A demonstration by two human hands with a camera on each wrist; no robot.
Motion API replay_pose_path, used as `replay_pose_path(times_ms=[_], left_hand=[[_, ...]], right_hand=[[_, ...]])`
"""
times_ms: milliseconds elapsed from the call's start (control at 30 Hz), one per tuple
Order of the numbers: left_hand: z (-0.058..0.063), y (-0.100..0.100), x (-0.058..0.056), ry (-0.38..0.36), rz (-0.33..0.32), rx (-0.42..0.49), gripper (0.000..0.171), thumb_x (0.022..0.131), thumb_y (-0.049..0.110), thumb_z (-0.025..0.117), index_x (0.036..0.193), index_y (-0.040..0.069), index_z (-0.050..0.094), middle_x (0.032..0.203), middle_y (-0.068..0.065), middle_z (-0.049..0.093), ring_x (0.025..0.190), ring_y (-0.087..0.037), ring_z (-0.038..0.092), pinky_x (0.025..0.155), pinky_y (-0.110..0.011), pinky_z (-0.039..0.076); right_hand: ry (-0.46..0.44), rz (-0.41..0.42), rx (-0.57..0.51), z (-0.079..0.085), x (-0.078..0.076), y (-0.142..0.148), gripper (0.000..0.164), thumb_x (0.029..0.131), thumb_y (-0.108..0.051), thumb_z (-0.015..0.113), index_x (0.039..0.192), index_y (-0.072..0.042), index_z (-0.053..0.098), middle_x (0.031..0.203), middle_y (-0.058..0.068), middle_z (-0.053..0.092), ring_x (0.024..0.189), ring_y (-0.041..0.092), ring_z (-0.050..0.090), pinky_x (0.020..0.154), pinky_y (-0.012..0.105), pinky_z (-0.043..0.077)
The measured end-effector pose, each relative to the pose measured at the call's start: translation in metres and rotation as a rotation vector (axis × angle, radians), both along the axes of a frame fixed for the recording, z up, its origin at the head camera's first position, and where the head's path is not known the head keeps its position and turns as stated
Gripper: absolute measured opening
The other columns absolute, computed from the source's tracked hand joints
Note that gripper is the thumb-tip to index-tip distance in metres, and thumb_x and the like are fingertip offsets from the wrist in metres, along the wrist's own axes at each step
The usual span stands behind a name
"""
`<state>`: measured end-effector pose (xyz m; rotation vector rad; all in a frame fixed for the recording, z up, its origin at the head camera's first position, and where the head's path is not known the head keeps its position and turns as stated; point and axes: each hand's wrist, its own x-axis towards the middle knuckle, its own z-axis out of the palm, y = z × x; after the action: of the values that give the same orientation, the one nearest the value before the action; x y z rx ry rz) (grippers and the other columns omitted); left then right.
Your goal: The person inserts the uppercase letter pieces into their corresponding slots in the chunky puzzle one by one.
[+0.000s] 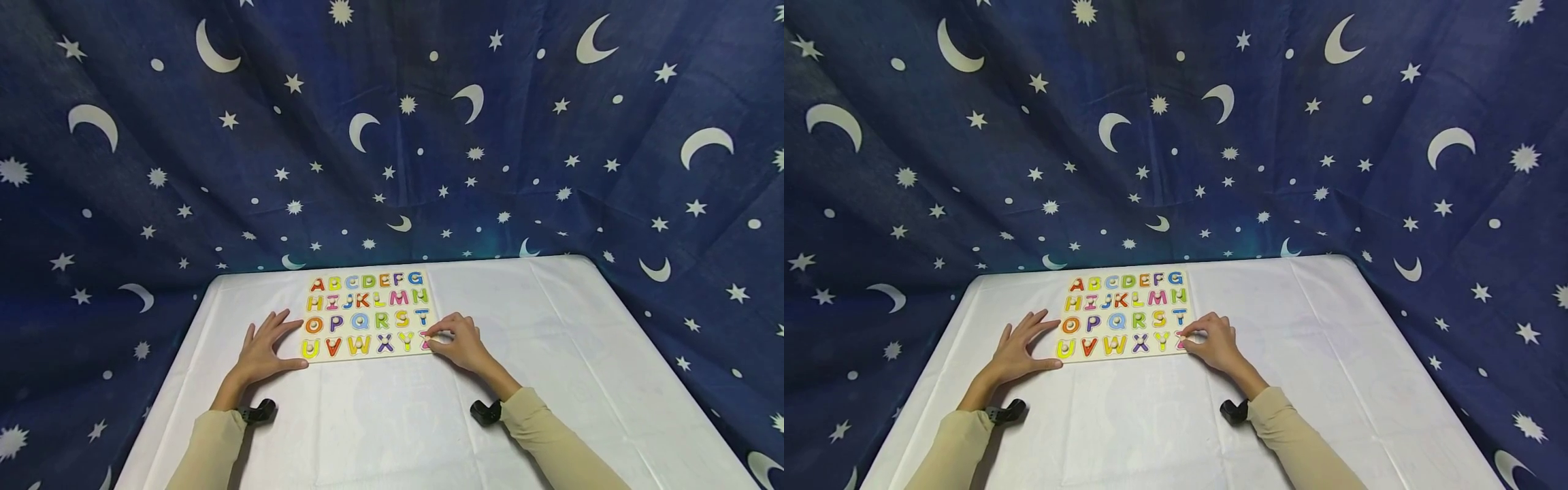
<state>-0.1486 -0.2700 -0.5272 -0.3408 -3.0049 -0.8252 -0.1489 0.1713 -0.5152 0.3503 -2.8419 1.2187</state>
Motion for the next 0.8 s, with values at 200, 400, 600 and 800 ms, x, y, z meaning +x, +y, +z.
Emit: replay_pose_path(times_ms=[200, 400, 600, 800], left_hand=[[0.0008, -0.0008, 0.0007, 0.005, 0.000, 0.000, 0.093, 0.064, 0.055, 0.092, 0.143, 0.018, 0.060, 0.163, -0.021, 0.034, 0.153, -0.047, 0.016, 0.118, -0.074, -0.003], [0.0013, -0.0010, 0.0002, 0.008, -0.004, 0.001, 0.093, 0.064, 0.055, 0.092, 0.143, 0.018, 0.060, 0.163, -0.021, 0.034, 0.153, -0.047, 0.016, 0.118, -0.074, -0.003], [0.0008, -0.0004, 0.0014, 0.005, 0.001, 0.008, 0.093, 0.064, 0.056, 0.092, 0.143, 0.018, 0.061, 0.163, -0.021, 0.035, 0.153, -0.047, 0.016, 0.118, -0.074, -0.002], [0.0000, 0.0000, 0.0011, 0.012, 0.002, 0.001, 0.093, 0.063, 0.056, 0.092, 0.143, 0.018, 0.061, 0.162, -0.021, 0.035, 0.153, -0.046, 0.017, 0.118, -0.074, -0.002]], right_hand=[[0.009, -0.005, 0.019, -0.0032, -0.0019, -0.0011, 0.013, 0.082, -0.020, 0.087, 0.093, -0.026, 0.083, 0.105, -0.002, 0.063, 0.101, 0.023, 0.046, 0.086, 0.046, 0.033], [0.012, -0.007, 0.004, -0.0040, -0.0016, -0.0011, 0.013, 0.082, -0.020, 0.087, 0.094, -0.025, 0.083, 0.105, 0.000, 0.064, 0.101, 0.024, 0.046, 0.089, 0.047, 0.033], [0.008, -0.013, 0.005, -0.0060, -0.0004, -0.0009, 0.013, 0.082, -0.021, 0.087, 0.093, -0.026, 0.082, 0.105, -0.002, 0.063, 0.102, 0.022, 0.046, 0.090, 0.047, 0.033], [0.016, -0.021, 0.002, -0.0049, 0.0004, -0.0013, 0.014, 0.081, -0.020, 0.088, 0.092, -0.026, 0.082, 0.105, -0.002, 0.063, 0.101, 0.022, 0.046, 0.090, 0.047, 0.033]])
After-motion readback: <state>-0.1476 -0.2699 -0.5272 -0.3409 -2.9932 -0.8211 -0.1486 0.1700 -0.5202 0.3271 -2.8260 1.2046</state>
